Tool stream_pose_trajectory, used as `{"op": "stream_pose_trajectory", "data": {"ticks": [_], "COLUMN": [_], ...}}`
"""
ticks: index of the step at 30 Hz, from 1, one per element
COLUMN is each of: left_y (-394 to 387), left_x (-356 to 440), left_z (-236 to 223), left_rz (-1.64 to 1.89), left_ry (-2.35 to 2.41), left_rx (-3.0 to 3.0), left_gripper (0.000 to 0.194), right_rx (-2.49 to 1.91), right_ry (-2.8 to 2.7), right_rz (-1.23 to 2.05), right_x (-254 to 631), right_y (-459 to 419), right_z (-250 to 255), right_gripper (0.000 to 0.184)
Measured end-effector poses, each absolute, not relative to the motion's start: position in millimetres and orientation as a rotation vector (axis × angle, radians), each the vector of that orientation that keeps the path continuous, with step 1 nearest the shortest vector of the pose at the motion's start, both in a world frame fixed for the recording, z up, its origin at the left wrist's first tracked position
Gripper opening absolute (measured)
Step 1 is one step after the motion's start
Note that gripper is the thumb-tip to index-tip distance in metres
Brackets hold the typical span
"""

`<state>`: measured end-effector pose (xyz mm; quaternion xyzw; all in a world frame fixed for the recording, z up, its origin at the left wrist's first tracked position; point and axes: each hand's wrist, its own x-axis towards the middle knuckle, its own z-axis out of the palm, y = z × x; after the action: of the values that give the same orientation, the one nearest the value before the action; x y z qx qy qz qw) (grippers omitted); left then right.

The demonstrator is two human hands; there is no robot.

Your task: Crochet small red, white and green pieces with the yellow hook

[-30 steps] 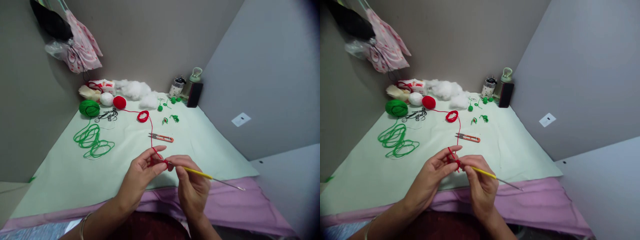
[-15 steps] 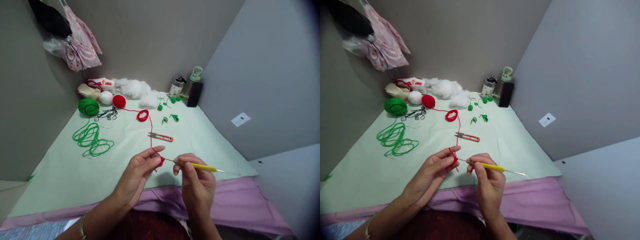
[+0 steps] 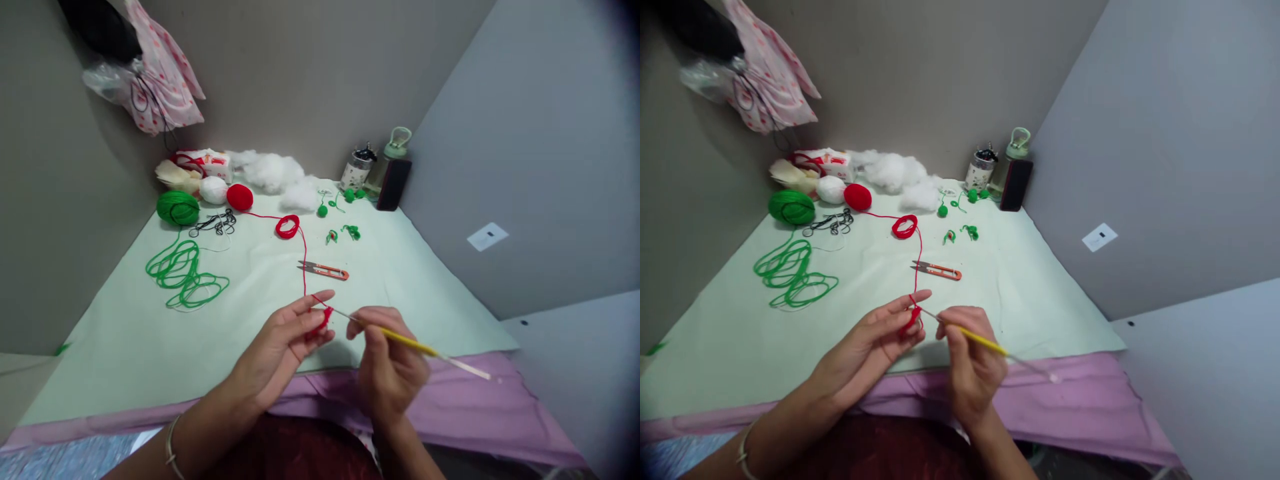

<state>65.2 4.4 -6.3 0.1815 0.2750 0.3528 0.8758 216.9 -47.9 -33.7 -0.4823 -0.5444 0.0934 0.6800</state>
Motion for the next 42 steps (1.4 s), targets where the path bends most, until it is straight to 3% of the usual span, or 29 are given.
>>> {"op": "stream_pose_trajectory", "data": {"ticks": [3,5,8,10,12,19,24,29,33,35,42], "left_y": [7,4,-4,-8,-8,-1,1,-1,-4,-4,2], "left_x": [63,65,70,72,73,67,61,61,65,65,60], "left_z": [-7,-8,-11,-12,-11,-1,0,-2,-2,-3,-2], "left_rz": [0.785,0.858,0.98,0.959,0.878,0.71,0.732,0.869,0.861,0.772,0.747], "left_ry": [0.584,0.619,0.675,0.659,0.62,0.536,0.555,0.645,0.634,0.587,0.606], "left_rx": [0.431,0.563,0.739,0.723,0.643,0.536,0.612,0.733,0.639,0.515,0.452], "left_gripper": [0.04,0.041,0.051,0.056,0.057,0.052,0.046,0.043,0.056,0.059,0.048], "right_rx": [-0.977,-0.984,-1.129,-1.161,-1.113,-0.997,-0.921,-1.138,-1.144,-1.17,-0.983], "right_ry": [-0.998,-1.007,-1.283,-1.472,-1.502,-0.997,-0.93,-1.318,-1.757,-1.756,-1.097], "right_rz": [0.568,0.638,0.324,0.001,-0.105,0.708,0.896,0.421,-0.134,-0.229,0.514], "right_x": [217,215,210,207,206,215,216,218,219,218,214], "right_y": [-45,-46,-51,-54,-56,-48,-47,-61,-64,-63,-57], "right_z": [-23,-21,-28,-34,-37,-22,-15,-22,-32,-35,-16], "right_gripper": [0.019,0.018,0.021,0.036,0.046,0.013,0.017,0.023,0.045,0.049,0.021]}}
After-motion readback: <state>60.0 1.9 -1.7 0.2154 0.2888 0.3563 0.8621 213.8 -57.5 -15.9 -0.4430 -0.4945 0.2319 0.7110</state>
